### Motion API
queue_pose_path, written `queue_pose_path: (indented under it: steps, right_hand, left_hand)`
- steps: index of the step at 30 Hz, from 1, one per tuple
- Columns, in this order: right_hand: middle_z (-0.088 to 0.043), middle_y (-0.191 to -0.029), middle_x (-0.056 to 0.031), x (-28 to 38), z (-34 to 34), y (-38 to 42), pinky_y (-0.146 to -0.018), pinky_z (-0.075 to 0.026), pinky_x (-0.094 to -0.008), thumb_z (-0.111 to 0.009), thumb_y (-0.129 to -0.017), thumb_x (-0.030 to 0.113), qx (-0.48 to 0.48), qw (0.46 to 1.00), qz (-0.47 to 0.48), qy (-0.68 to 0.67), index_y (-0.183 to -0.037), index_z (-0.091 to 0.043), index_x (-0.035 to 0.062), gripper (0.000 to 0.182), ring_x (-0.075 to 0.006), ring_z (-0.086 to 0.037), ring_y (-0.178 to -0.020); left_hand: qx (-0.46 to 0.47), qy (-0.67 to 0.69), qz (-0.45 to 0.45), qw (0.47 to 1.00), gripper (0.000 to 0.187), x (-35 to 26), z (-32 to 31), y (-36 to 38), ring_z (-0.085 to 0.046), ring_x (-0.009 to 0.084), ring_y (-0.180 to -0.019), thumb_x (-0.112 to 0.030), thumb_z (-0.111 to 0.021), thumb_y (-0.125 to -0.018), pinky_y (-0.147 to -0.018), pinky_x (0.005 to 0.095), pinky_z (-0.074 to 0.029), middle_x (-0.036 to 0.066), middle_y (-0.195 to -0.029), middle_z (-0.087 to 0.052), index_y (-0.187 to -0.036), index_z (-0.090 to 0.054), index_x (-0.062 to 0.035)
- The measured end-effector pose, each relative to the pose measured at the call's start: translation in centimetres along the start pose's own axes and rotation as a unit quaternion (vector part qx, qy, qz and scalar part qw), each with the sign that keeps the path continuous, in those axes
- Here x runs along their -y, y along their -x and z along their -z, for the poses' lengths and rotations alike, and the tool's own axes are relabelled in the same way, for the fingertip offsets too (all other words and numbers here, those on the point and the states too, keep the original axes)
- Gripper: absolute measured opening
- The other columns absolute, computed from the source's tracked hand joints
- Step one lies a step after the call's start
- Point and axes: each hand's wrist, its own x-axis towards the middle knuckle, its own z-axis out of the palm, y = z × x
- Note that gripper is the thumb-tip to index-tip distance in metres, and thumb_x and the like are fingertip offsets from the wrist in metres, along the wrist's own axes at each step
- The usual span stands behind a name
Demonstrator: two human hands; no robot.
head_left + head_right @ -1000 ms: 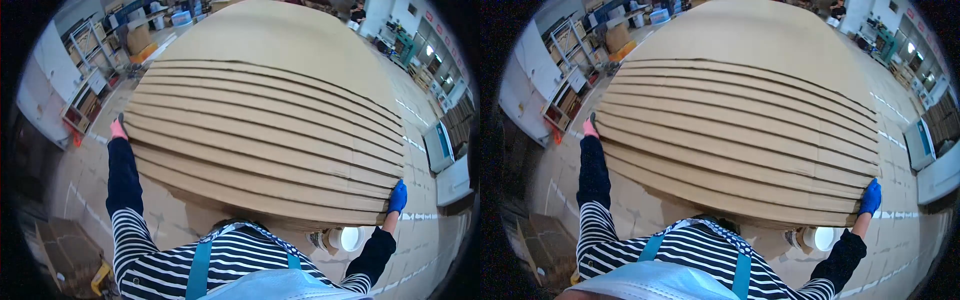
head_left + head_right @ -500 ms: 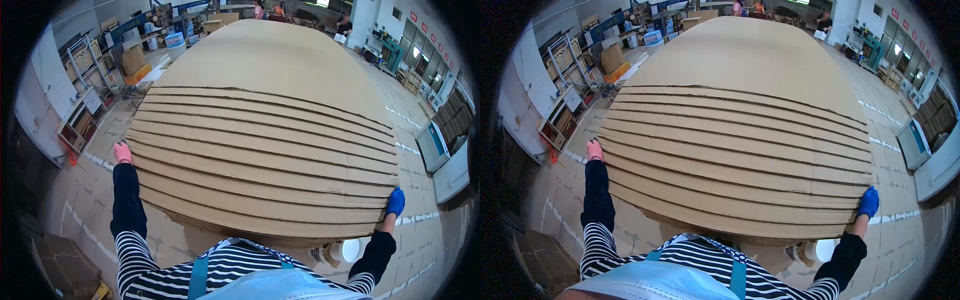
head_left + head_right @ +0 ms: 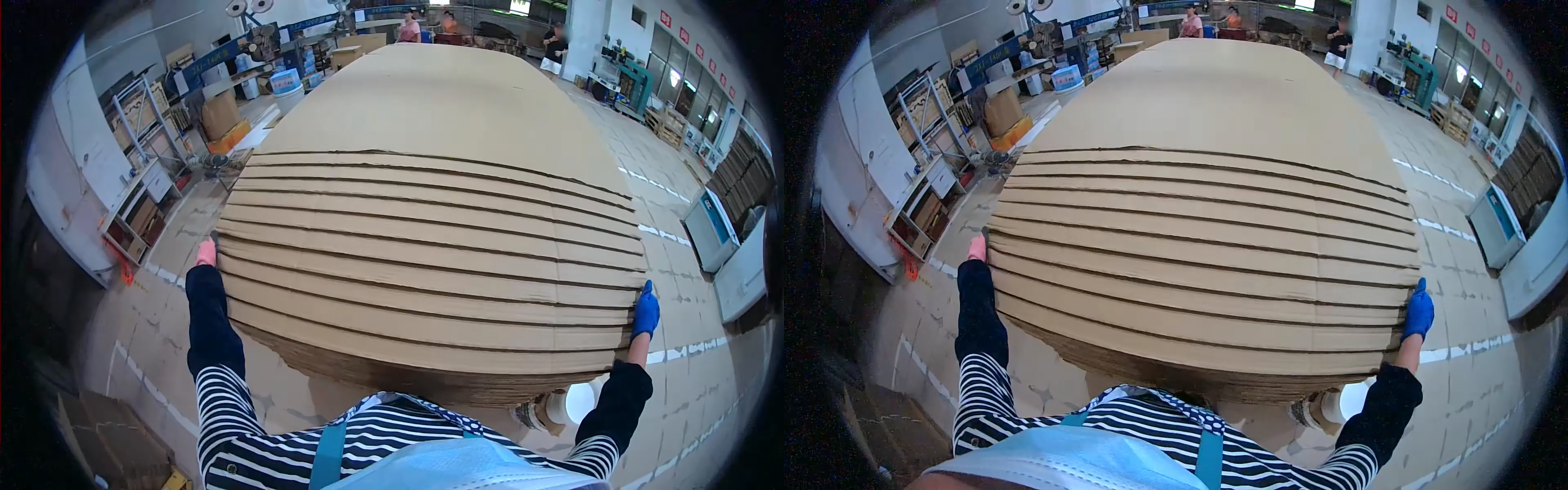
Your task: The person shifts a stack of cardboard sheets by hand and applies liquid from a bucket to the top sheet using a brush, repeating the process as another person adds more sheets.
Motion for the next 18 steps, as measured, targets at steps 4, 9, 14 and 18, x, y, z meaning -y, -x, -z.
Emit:
queue_pose_path:
  steps: [4,9,14,18]
  right_hand:
    - [-0.057,-0.076,-0.0234,0.0,0.4,-0.9,-0.067,-0.04,-0.043,-0.018,-0.082,0.054,0.066,0.995,-0.016,-0.076,-0.076,-0.058,-0.0038,0.071,-0.0373,-0.053,-0.077]
    - [-0.056,-0.081,-0.0243,0.6,0.3,0.4,-0.072,-0.039,-0.0436,-0.017,-0.082,0.053,0.015,0.999,-0.046,0.008,-0.08,-0.059,-0.0024,0.069,-0.0378,-0.053,-0.08]
    - [-0.055,-0.083,-0.0254,1.5,0.8,0.6,-0.074,-0.039,-0.0433,-0.019,-0.082,0.051,0.017,0.999,-0.043,0.022,-0.08,-0.059,-0.0027,0.067,-0.0375,-0.052,-0.084]
    - [-0.055,-0.082,-0.0255,0.8,-0.1,0.1,-0.071,-0.04,-0.0434,-0.022,-0.082,0.05,-0.015,0.998,-0.063,0.007,-0.081,-0.058,-0.0037,0.065,-0.0372,-0.052,-0.083]
  left_hand:
    - [-0.044,-0.004,0.006,0.999,0.048,-2.2,1.3,3.4,-0.046,0.035,-0.099,-0.038,-0.028,-0.082,-0.084,0.0422,-0.036,0.019,-0.103,-0.051,-0.105,-0.049,-0.0018]
    - [-0.013,0.091,0.093,0.991,0.053,-5.2,5.3,6.9,-0.042,0.0331,-0.104,-0.039,-0.022,-0.083,-0.087,0.04,-0.034,0.021,-0.11,-0.045,-0.104,-0.049,0.0011]
    - [-0.073,0.132,0.134,0.979,0.056,-5.4,3.8,5.9,-0.043,0.0318,-0.103,-0.043,-0.023,-0.081,-0.088,0.0386,-0.032,0.021,-0.108,-0.047,-0.105,-0.049,0.0009]
    - [-0.092,0.085,0.111,0.986,0.054,-5.7,4.3,7.0,-0.045,0.0311,-0.1,-0.044,-0.025,-0.081,-0.086,0.0389,-0.033,0.019,-0.105,-0.049,-0.104,-0.048,-0.0001]
